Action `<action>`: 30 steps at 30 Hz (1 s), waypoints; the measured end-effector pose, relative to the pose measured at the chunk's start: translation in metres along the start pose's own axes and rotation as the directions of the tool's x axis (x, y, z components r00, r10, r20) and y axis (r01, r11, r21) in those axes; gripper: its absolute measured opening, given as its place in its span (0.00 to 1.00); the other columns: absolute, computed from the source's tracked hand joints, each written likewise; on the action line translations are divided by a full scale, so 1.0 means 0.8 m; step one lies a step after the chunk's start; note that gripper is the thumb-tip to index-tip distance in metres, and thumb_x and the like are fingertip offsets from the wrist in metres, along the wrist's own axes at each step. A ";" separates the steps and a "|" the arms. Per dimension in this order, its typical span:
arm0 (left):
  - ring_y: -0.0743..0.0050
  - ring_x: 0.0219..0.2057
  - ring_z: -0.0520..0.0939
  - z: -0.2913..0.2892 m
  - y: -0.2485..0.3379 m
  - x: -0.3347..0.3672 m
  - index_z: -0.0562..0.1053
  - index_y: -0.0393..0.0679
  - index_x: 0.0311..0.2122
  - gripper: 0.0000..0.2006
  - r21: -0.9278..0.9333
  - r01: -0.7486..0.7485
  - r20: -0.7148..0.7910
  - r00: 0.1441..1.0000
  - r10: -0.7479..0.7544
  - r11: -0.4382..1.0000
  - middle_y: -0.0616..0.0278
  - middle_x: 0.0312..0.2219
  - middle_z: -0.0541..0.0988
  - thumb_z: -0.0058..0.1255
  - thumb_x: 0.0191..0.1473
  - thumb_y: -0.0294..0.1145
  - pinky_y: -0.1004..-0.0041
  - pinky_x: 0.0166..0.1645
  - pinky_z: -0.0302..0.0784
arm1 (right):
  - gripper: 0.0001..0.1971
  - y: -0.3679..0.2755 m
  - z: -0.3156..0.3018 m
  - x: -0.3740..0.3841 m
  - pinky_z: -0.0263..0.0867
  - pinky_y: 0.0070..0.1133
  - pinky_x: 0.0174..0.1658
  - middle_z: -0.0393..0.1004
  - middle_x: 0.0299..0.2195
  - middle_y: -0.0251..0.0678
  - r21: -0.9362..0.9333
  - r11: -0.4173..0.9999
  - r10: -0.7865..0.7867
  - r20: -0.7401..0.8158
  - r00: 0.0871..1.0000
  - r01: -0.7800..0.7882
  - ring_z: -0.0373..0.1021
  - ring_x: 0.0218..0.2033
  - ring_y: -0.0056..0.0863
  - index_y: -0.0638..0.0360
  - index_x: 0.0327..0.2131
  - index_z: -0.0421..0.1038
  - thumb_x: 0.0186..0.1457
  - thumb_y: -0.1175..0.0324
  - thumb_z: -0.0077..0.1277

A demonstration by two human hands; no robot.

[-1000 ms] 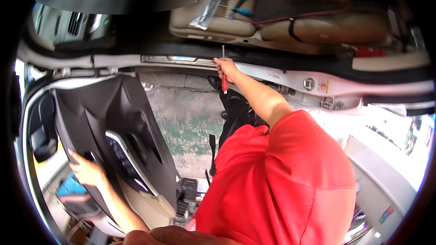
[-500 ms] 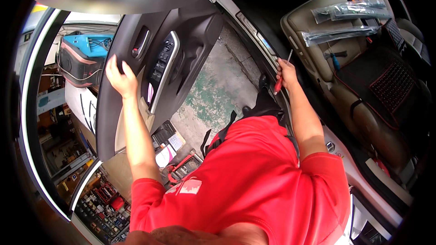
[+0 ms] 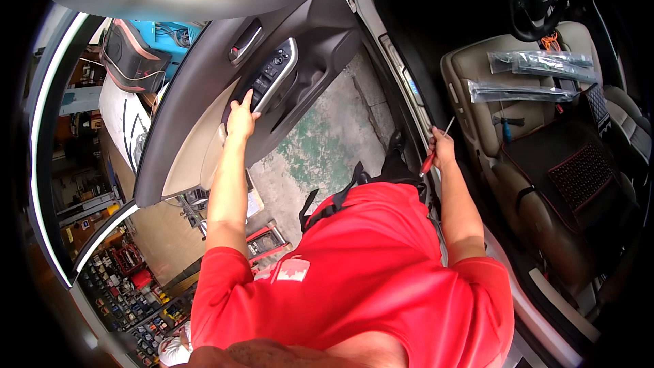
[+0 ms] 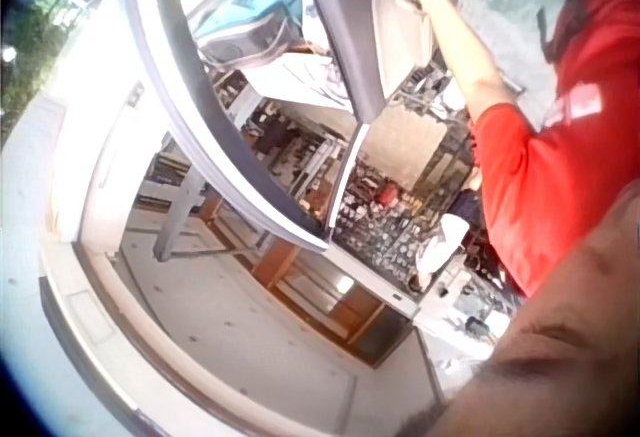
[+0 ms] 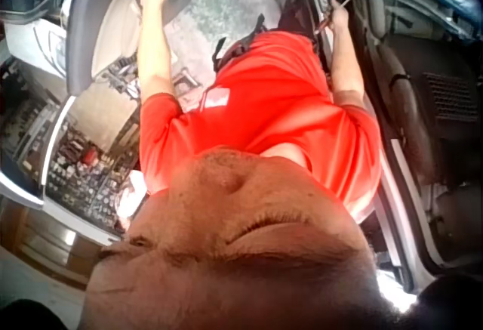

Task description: The person removes a plastic cover from the car door's A-pillar, then uses a screwdriver to remove screws from the door panel. They pry the panel loose with a tool and detach it from the door frame.

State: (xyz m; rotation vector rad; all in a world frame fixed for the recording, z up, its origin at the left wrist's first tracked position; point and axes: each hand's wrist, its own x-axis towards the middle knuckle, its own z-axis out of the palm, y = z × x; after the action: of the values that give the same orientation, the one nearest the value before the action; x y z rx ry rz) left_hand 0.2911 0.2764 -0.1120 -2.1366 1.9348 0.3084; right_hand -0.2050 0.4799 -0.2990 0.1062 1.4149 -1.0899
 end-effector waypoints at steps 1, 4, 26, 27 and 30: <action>0.43 0.49 0.76 -0.005 0.001 0.006 0.56 0.64 0.65 0.41 0.055 0.025 0.043 0.999 -0.027 0.998 0.42 0.50 0.68 0.63 0.48 0.35 0.56 0.52 0.74 | 0.09 -0.001 0.009 -0.005 0.52 0.17 0.17 0.57 0.17 0.23 -0.010 1.000 -0.002 0.012 1.000 0.002 0.53 0.14 0.16 0.53 0.33 0.67 0.62 0.60 0.49; 0.46 0.46 0.78 -0.006 -0.005 0.023 0.54 0.64 0.65 0.45 0.190 -0.042 0.037 0.999 0.036 0.981 0.45 0.46 0.70 0.67 0.43 0.36 0.58 0.49 0.77 | 0.08 -0.005 0.019 -0.010 0.52 0.17 0.16 0.59 0.17 0.24 -0.018 1.000 -0.018 0.025 1.000 0.018 0.54 0.14 0.16 0.52 0.33 0.65 0.62 0.61 0.49; 0.52 0.45 0.79 -0.042 0.015 0.041 0.64 0.62 0.60 0.42 0.223 -0.271 0.047 0.963 0.267 0.937 0.51 0.43 0.75 0.70 0.35 0.37 0.59 0.46 0.78 | 0.07 0.011 -0.011 -0.009 0.53 0.18 0.16 0.59 0.17 0.24 0.023 1.000 -0.006 -0.010 1.000 0.006 0.54 0.14 0.17 0.51 0.35 0.66 0.62 0.61 0.50; 0.52 0.45 0.79 -0.042 0.015 0.040 0.64 0.62 0.60 0.42 0.218 -0.269 0.050 0.963 0.265 0.938 0.51 0.43 0.75 0.70 0.35 0.37 0.59 0.46 0.78 | 0.07 0.013 -0.011 -0.008 0.53 0.18 0.16 0.59 0.17 0.24 0.020 1.000 -0.004 0.003 1.000 0.004 0.54 0.14 0.17 0.51 0.35 0.66 0.62 0.61 0.50; 0.53 0.45 0.79 -0.041 0.013 0.039 0.64 0.62 0.60 0.42 0.223 -0.272 0.035 0.962 0.271 0.936 0.52 0.42 0.75 0.70 0.35 0.37 0.59 0.46 0.78 | 0.08 0.016 -0.010 -0.009 0.53 0.18 0.16 0.59 0.17 0.24 0.013 1.000 -0.001 -0.014 1.000 0.002 0.54 0.14 0.17 0.52 0.35 0.65 0.62 0.61 0.50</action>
State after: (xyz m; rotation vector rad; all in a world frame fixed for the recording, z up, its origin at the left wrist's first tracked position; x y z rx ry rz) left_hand 0.2833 0.2358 -0.0907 -1.7281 2.1505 0.1316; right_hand -0.2008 0.4960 -0.3016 0.1226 1.4211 -1.1017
